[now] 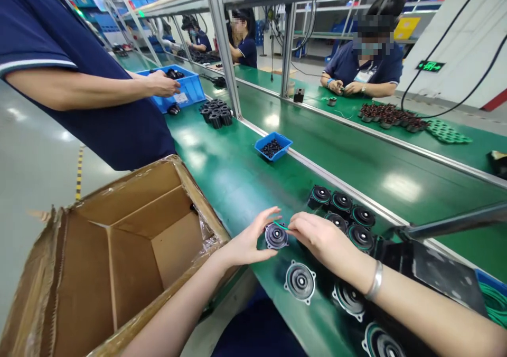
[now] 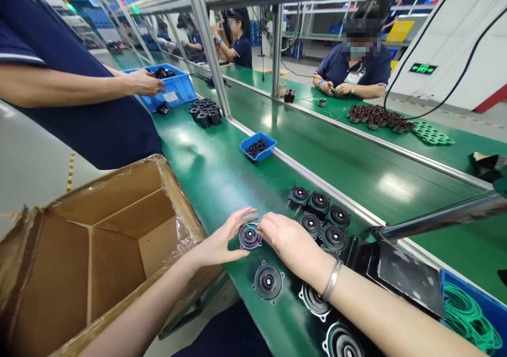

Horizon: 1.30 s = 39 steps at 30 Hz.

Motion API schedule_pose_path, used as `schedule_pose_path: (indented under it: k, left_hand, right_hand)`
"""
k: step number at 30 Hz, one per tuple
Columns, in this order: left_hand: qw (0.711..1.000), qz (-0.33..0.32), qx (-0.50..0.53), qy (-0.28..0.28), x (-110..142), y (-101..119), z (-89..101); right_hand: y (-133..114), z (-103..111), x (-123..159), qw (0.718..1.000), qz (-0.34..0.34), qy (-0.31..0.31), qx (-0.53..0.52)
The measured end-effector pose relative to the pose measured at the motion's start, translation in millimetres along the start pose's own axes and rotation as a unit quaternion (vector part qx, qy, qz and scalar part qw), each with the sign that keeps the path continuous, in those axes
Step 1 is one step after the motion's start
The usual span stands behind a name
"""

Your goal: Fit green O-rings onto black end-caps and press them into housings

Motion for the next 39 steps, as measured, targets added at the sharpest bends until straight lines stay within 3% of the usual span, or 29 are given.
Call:
schedule_pose_path:
  k: [2, 5, 10, 16, 25, 30, 35, 39]
  left_hand:
    - [0.999, -0.016, -0.022, 0.031, 2, -3, 4.9]
    - [0.991, -0.055, -0.091, 0.077, 6, -4, 10.1]
    - [0.976, -0.095, -0.159, 0.112, 12, -3, 12.7]
    - [0.979, -0.102, -0.173, 0.038, 15, -6, 8.5]
    - [0.979, -0.086, -0.183, 0.036, 13, 1, 10.5]
    - [0.978, -0.097, -0.180, 0.052, 11, 5, 11.6]
    - [0.983, -0.079, -0.148, 0.075, 12, 3, 8.6]
    - [0.989, -0.064, -0.113, 0.068, 17, 1, 1.5]
  right_hand:
    - [-2, -5, 0, 1.000, 0.004, 0.008, 0.015]
    - [-1, -16, -2, 0.999, 0.015, -0.027, 0.036]
    - [3, -22, -6, 0.997, 0.011, -0.073, 0.031]
    - [6, -20, -9, 0.995, -0.002, -0.104, 0.009]
    - [13, -25, -9, 0.993, -0.002, -0.098, 0.066]
    - [14, -21, -4, 0.993, -0.009, -0.111, 0.038]
    - [9, -29, 5, 0.994, -0.025, -0.093, 0.056]
    - [-3, -33, 12, 0.993, 0.006, -0.071, 0.098]
Point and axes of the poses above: each hand's wrist, its own x-axis away from the middle knuckle, its own z-axis out of the back of the hand, y = z × x, the point moved 5 cm from there along -x, towards the middle knuckle, and after that the axes turned 15 degrees about -z, right-handed, at the moved point
